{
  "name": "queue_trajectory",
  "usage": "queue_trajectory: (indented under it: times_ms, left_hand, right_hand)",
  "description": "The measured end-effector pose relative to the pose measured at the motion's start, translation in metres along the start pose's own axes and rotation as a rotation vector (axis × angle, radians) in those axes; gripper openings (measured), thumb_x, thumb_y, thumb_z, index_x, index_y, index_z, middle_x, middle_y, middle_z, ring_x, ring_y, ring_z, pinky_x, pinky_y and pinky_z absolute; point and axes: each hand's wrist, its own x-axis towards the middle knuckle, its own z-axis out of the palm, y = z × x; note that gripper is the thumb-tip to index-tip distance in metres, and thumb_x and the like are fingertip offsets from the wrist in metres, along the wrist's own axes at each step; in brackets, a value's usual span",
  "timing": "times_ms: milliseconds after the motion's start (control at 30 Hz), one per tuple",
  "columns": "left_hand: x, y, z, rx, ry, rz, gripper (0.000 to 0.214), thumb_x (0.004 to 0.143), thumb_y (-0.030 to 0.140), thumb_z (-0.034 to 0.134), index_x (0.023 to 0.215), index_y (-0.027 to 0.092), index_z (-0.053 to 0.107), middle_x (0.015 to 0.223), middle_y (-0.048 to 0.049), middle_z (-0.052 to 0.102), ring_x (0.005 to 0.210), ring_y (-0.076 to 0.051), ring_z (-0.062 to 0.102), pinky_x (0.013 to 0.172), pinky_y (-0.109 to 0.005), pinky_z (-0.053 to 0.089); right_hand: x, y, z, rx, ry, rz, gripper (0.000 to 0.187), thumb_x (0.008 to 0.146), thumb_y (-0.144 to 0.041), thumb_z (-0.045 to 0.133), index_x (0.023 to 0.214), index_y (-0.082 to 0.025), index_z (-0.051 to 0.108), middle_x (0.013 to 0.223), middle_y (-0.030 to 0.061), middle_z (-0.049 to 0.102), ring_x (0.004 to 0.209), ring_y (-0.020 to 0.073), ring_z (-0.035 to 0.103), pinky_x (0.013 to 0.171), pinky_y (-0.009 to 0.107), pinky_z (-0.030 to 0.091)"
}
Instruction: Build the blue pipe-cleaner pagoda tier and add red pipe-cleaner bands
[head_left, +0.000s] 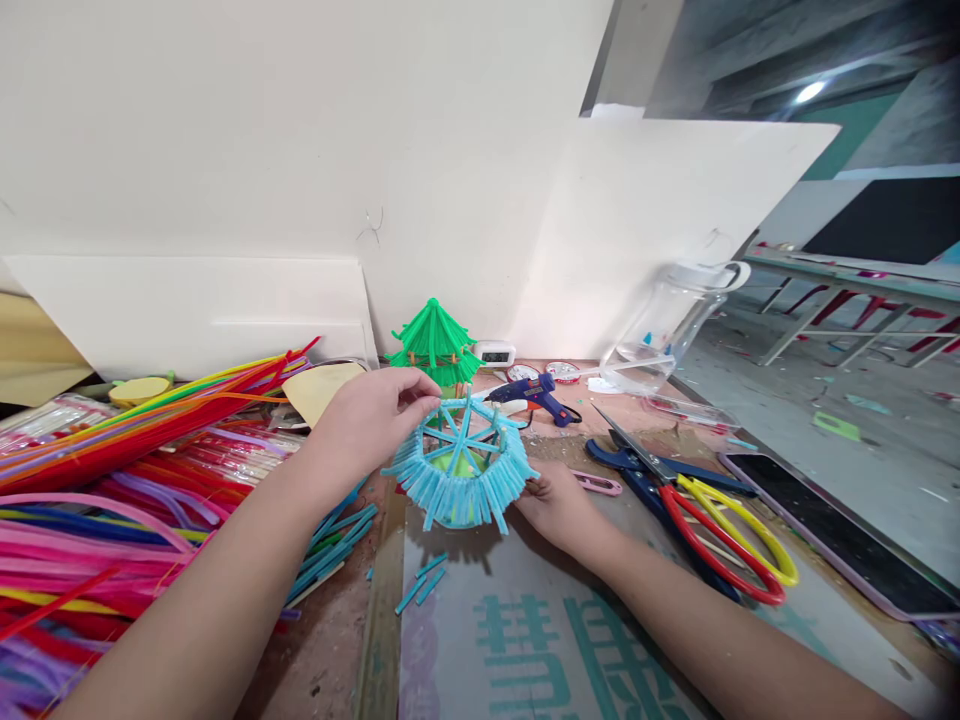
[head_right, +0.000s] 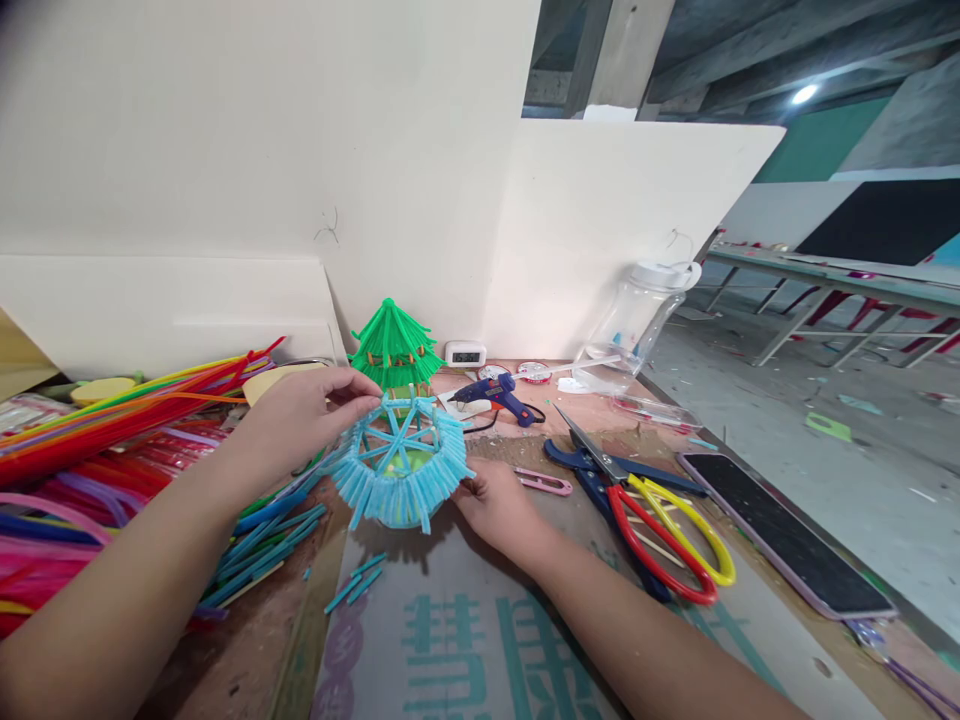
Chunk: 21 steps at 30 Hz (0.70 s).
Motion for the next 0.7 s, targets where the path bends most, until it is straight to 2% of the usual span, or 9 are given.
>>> queue_trajectory:
  times_ms: [200,433,567,700]
  left_hand:
    - [0.001,0.000,0.003,0.018,-0.003,-0.011,0.020,0.091,0.034,0.058,0.093,0.020,0.074,0.090,-0.0015,0.077,0.083,-0.021,0.069,0.071,-0.031,0.045]
    - [0.002,-0.001,0.009,-0.009,0.050,0.041,0.024,0.093,0.034,0.058,0.106,0.021,0.073,0.097,-0.0019,0.077,0.087,-0.021,0.071,0.075,-0.032,0.050]
    - [0.001,-0.003,0.010,-0.012,0.095,0.076,0.031,0.095,0.030,0.053,0.117,0.020,0.073,0.106,-0.0047,0.077,0.094,-0.022,0.071,0.084,-0.035,0.054]
    - [0.000,-0.002,0.009,0.030,0.090,0.110,0.033,0.095,0.023,0.048,0.114,0.020,0.075,0.111,-0.0057,0.076,0.102,-0.023,0.070,0.093,-0.037,0.054]
  right_hand:
    - [0.001,-0.002,0.000,0.004,-0.001,0.012,0.019,0.080,-0.011,0.051,0.067,-0.021,0.059,0.067,0.0028,0.070,0.062,0.0177,0.062,0.060,0.025,0.043]
    - [0.000,-0.002,-0.001,0.009,-0.018,0.036,0.020,0.079,-0.008,0.051,0.068,-0.021,0.061,0.068,0.0026,0.070,0.064,0.0183,0.064,0.062,0.025,0.045]
    - [-0.001,0.000,0.001,0.019,-0.034,0.056,0.020,0.081,-0.009,0.051,0.071,-0.020,0.064,0.074,0.0043,0.074,0.069,0.0201,0.067,0.065,0.027,0.048]
    - [-0.001,0.002,0.002,0.039,-0.045,0.074,0.021,0.084,-0.012,0.051,0.074,-0.021,0.068,0.078,0.0049,0.077,0.072,0.0213,0.069,0.068,0.028,0.050]
